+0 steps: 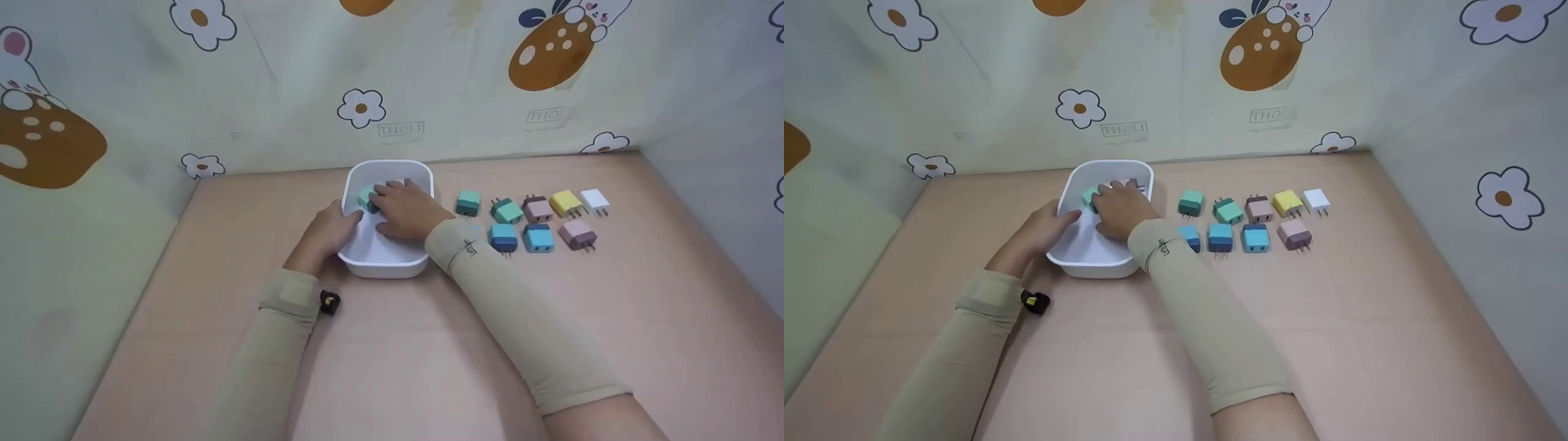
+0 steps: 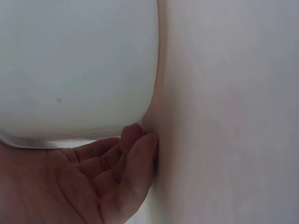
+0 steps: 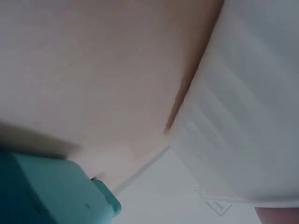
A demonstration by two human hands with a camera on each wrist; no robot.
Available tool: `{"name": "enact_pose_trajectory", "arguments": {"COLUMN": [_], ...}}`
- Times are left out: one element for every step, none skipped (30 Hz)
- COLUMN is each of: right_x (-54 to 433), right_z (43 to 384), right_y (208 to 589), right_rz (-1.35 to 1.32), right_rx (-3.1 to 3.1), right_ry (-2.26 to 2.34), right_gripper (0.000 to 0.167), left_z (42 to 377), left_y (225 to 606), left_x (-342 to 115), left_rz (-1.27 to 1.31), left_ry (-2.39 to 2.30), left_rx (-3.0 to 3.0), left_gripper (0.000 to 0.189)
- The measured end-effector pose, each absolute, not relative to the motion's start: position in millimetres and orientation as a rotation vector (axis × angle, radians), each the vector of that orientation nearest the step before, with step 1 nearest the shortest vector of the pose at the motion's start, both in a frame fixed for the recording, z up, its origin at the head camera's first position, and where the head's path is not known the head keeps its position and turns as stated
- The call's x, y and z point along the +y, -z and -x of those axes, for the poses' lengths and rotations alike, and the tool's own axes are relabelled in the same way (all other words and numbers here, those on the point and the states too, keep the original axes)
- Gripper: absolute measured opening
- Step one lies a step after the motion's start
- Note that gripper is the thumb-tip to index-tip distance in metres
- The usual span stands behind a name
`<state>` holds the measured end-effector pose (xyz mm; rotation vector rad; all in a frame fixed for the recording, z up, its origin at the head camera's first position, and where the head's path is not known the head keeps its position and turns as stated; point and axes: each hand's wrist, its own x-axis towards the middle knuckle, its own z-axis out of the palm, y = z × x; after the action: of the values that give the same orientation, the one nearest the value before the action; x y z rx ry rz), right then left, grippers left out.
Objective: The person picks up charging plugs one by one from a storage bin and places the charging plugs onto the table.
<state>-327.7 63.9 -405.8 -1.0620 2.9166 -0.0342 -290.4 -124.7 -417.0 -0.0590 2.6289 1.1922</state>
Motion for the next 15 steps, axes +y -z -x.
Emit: {"name": "enact_pose_trajectory", "arguments": {"right_x": [63.9,63.8,63.8,63.9,64.0,64.2,64.3,64.5,64.8,65.0,65.2,65.2,65.4,65.6,65.9], "right_z": [327.5,327.2,326.9,326.5,326.1,325.7,325.3,324.9,324.6,324.3,324.3,324.2,324.2,324.0,323.8], "right_y": [406.2,406.2,406.4,406.7,406.9,407.2,407.4,407.6,408.0,408.4,408.8,409.1,409.2,409.4,409.5], "right_rz": [1.091,1.117,1.142,1.159,1.175,1.180,1.168,1.156,1.145,1.134,1.128,1.119,1.109,1.109,1.108], "right_rx": [2.931,2.946,2.962,2.977,2.989,2.996,3.000,3.000,2.993,2.981,2.968,2.953,2.939,2.928,2.919], "right_ry": [0.087,0.149,0.205,0.259,0.302,0.333,0.353,0.350,0.326,0.290,0.250,0.218,0.189,0.161,0.144], "right_gripper": [0.053,0.045,0.037,0.031,0.026,0.024,0.025,0.027,0.030,0.034,0.038,0.041,0.044,0.044,0.044], "left_z": [290.2,290.2,290.2,290.3,290.4,290.5,290.7,291.1,291.3,291.3,291.5,291.5,291.7,291.7,291.5], "left_y": [417.2,417.3,417.2,417.2,417.0,416.9,416.7,416.5,416.4,416.4,416.3,416.3,416.4,416.6,416.9], "left_x": [-125.0,-125.4,-125.7,-125.9,-126.1,-126.1,-125.9,-125.7,-125.5,-125.3,-125.0,-124.8,-124.4,-124.1,-123.7], "left_rz": [0.061,0.060,0.060,0.060,0.058,0.059,0.059,0.060,0.063,0.067,0.070,0.072,0.073,0.074,0.077], "left_ry": [-1.191,-1.186,-1.179,-1.173,-1.168,-1.166,-1.167,-1.165,-1.164,-1.166,-1.169,-1.170,-1.172,-1.172,-1.178], "left_rx": [2.628,2.633,2.640,2.644,2.650,2.653,2.651,2.651,2.650,2.648,2.645,2.644,2.641,2.640,2.636], "left_gripper": [0.064,0.065,0.065,0.065,0.065,0.066,0.066,0.066,0.066,0.066,0.066,0.066,0.066,0.066,0.066]}}
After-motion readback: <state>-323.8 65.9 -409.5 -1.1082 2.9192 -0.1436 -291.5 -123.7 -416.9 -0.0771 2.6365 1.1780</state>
